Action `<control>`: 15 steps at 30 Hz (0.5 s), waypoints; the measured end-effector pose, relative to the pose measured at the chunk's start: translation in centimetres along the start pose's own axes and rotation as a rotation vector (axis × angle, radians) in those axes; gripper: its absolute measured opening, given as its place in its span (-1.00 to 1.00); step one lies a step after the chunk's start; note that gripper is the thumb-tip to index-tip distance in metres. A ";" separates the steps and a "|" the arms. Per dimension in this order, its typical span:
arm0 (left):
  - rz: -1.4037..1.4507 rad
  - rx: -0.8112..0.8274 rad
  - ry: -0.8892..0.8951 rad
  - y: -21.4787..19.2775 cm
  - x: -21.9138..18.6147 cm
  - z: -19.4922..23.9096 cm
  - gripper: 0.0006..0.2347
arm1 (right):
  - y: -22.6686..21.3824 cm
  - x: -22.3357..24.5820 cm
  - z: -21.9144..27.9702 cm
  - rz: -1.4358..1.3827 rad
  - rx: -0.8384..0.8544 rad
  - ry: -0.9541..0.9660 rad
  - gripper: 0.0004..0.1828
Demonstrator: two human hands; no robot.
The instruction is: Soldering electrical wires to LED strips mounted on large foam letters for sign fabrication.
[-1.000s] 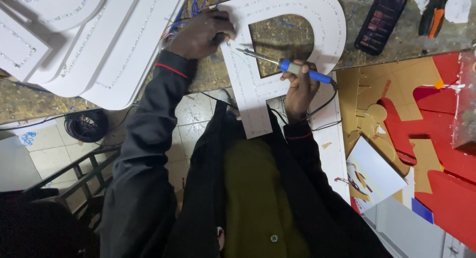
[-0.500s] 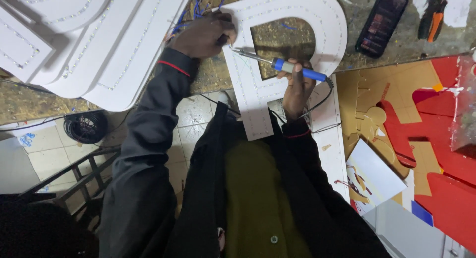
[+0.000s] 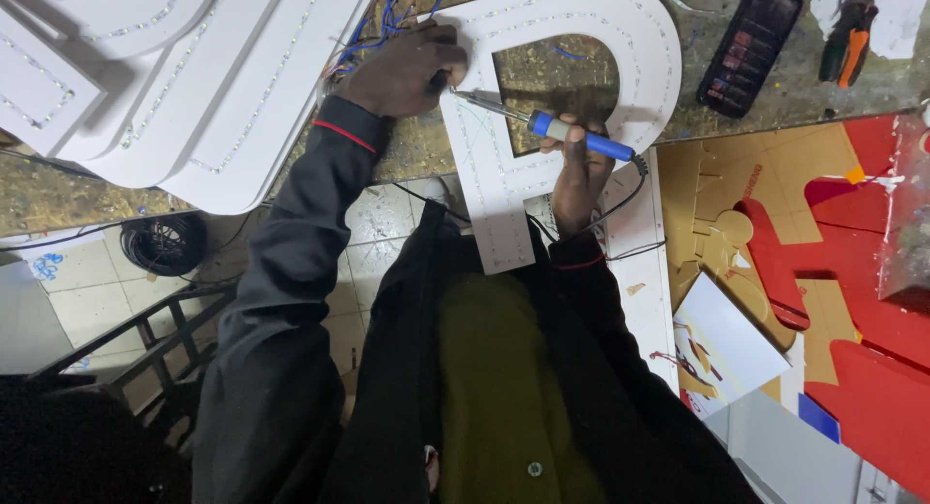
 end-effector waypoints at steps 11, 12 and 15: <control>-0.046 -0.008 0.063 0.2 0.0 0.0 -0.86 | 0.0 0.1 0.2 -0.009 0.004 -0.011 -0.68; -0.037 -0.008 0.069 0.2 0.2 0.1 -0.87 | 0.1 0.2 0.1 -0.004 0.009 -0.021 -0.67; -0.033 -0.005 0.052 0.7 0.4 0.4 -0.86 | 0.2 0.2 0.4 -0.018 0.023 -0.029 -0.69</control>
Point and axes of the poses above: each hand's wrist, its own z-axis away from the middle knuckle, its own y-axis out of the palm, x = y × z, the point moved 9 cm from there along -z, towards the middle knuckle, and after that the axes turned 3 degrees about z, right-handed, at the moved point
